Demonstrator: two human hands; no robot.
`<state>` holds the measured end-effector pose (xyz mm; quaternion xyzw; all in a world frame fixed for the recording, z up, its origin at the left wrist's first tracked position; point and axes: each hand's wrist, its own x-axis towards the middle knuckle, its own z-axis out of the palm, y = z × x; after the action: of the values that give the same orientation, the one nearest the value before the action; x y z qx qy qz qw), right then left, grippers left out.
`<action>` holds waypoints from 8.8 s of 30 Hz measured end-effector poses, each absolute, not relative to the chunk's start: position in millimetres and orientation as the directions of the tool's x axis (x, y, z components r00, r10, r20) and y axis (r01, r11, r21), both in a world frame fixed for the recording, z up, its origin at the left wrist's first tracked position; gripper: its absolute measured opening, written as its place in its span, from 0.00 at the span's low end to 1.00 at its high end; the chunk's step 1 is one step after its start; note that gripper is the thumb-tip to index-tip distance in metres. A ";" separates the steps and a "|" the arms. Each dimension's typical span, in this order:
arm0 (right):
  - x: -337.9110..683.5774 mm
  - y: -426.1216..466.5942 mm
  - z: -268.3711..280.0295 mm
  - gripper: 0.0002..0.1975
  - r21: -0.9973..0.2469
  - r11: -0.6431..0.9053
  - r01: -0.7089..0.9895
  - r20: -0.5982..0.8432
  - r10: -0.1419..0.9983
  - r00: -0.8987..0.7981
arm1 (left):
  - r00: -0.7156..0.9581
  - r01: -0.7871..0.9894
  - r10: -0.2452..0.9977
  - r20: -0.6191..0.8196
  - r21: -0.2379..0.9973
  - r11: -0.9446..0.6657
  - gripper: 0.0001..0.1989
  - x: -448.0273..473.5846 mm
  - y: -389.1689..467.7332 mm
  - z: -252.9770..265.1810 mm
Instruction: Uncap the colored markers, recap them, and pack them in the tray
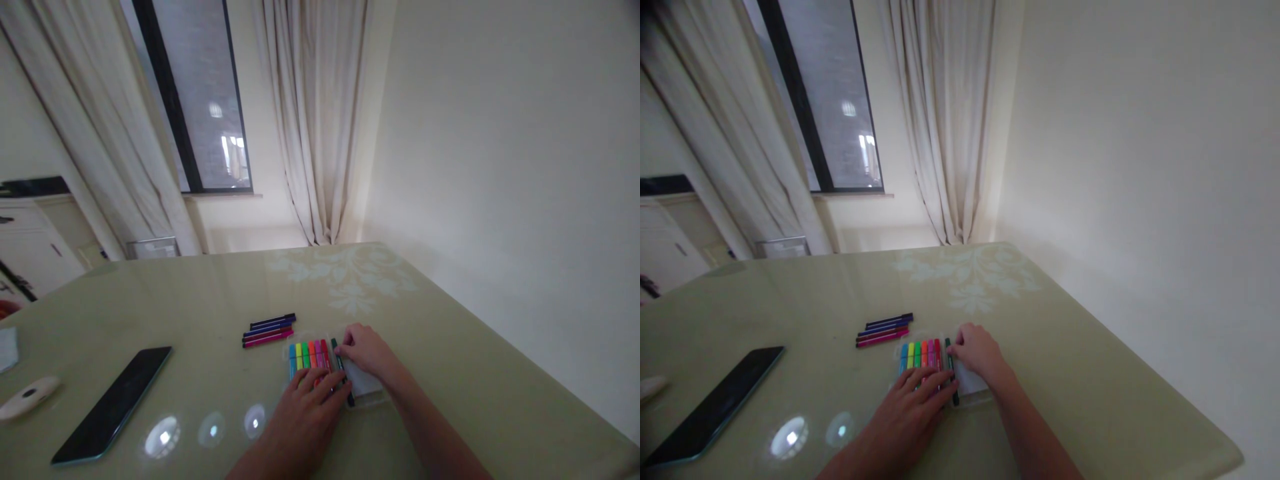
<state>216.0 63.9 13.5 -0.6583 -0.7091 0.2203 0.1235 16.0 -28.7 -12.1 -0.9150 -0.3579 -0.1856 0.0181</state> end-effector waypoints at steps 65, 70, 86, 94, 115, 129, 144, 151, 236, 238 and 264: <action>202.9 59.0 12.7 0.06 -0.876 -0.071 0.476 -0.215 0.943 -0.254 | 0.586 0.739 0.769 0.255 0.222 -0.636 0.29 5.8 -27.0 0.8; 204.7 58.5 9.4 0.07 -0.785 0.023 0.620 -0.165 0.956 -0.244 | 0.572 0.735 0.779 0.257 0.263 -0.626 0.27 8.4 -30.9 0.8; 204.9 64.4 13.6 0.07 -0.729 0.183 0.659 0.047 0.975 -0.219 | -0.031 0.991 0.963 0.267 0.133 -0.005 0.13 -83.2 26.9 -7.0; 181.2 54.2 17.2 0.09 -0.882 0.284 0.375 0.167 0.935 -0.314 | -0.004 0.691 0.939 0.344 0.680 -0.246 0.12 -44.6 16.1 3.2; 218.1 63.5 19.0 0.09 -0.903 -0.058 0.425 -0.212 0.922 -0.324 | 0.608 0.727 0.758 0.235 0.220 -0.651 0.30 9.5 -29.7 0.8; 207.4 59.2 10.8 0.10 -0.744 0.025 0.667 -0.110 0.981 -0.159 | 0.599 0.702 0.769 0.220 0.316 -0.638 0.25 8.7 -29.5 4.1; 211.8 68.6 15.3 0.11 -0.681 0.166 0.713 0.096 0.986 -0.138 | -0.074 0.994 0.957 0.280 0.103 0.047 0.16 -89.2 27.9 -7.5; 193.0 60.5 17.2 0.10 -0.833 0.260 0.488 0.140 0.953 -0.268 | -0.052 0.761 0.922 0.383 0.614 -0.212 0.12 -63.7 22.4 6.3; 177.2 52.6 27.1 0.15 -0.993 0.112 0.042 0.097 0.960 -0.263 | 0.058 0.503 0.948 0.314 0.811 -0.300 0.12 -10.1 -4.2 10.9; 186.0 56.8 31.2 0.15 -0.997 0.081 0.013 0.076 0.970 -0.229 | 0.115 0.493 0.944 0.310 0.807 -0.325 0.13 -3.8 -10.3 7.9; 212.5 60.0 18.3 0.04 -0.514 0.094 0.852 -0.065 0.987 -0.147 | 0.604 0.717 0.766 0.220 0.270 -0.643 0.25 16.7 -31.1 3.5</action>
<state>212.5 60.0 18.3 -0.6353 -0.7239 0.2228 0.1509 16.7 -31.1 3.5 -0.8923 -0.4153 -0.1594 -0.0772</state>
